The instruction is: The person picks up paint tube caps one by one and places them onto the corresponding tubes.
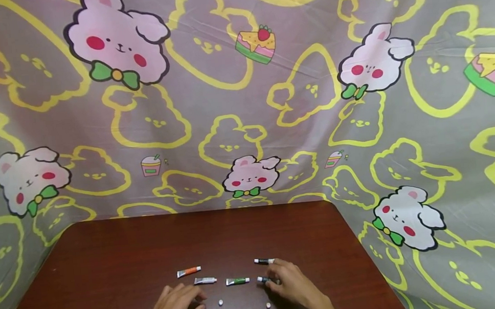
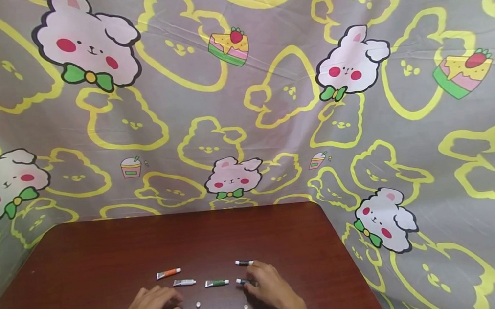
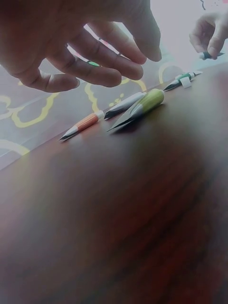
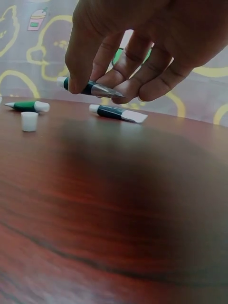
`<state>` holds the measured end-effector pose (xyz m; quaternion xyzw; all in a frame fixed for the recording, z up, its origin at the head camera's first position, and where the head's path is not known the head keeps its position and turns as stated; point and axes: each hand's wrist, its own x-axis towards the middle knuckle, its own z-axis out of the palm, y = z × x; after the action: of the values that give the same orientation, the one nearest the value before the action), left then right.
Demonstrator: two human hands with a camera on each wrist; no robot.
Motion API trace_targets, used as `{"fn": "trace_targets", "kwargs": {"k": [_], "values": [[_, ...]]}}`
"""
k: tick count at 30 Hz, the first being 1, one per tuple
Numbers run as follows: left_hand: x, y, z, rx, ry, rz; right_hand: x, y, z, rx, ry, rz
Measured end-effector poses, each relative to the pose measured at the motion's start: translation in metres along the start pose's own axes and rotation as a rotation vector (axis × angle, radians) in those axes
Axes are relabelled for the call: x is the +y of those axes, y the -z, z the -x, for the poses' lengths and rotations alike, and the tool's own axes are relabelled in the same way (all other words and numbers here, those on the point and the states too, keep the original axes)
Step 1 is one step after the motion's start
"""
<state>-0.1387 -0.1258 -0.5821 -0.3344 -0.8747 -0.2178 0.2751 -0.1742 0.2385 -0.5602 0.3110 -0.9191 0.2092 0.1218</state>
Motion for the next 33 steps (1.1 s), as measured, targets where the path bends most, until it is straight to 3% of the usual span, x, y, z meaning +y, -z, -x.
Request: {"fn": "trace_targets", "kwargs": {"k": [9,16,23,33], "values": [[-0.002,0.009,0.004,-0.065,0.081,0.008,0.013,-0.002,0.006,-0.002,-0.011,0.032],[0.0,0.018,0.001,-0.145,0.19,-0.005,0.018,0.0,0.011,0.034,0.03,0.057],[-0.004,0.018,0.003,-0.037,0.16,-0.091,0.022,0.0,0.013,0.01,-0.006,0.065],[-0.01,0.021,0.009,-0.109,0.164,-0.084,0.024,0.001,0.015,-0.002,-0.019,0.118]]}}
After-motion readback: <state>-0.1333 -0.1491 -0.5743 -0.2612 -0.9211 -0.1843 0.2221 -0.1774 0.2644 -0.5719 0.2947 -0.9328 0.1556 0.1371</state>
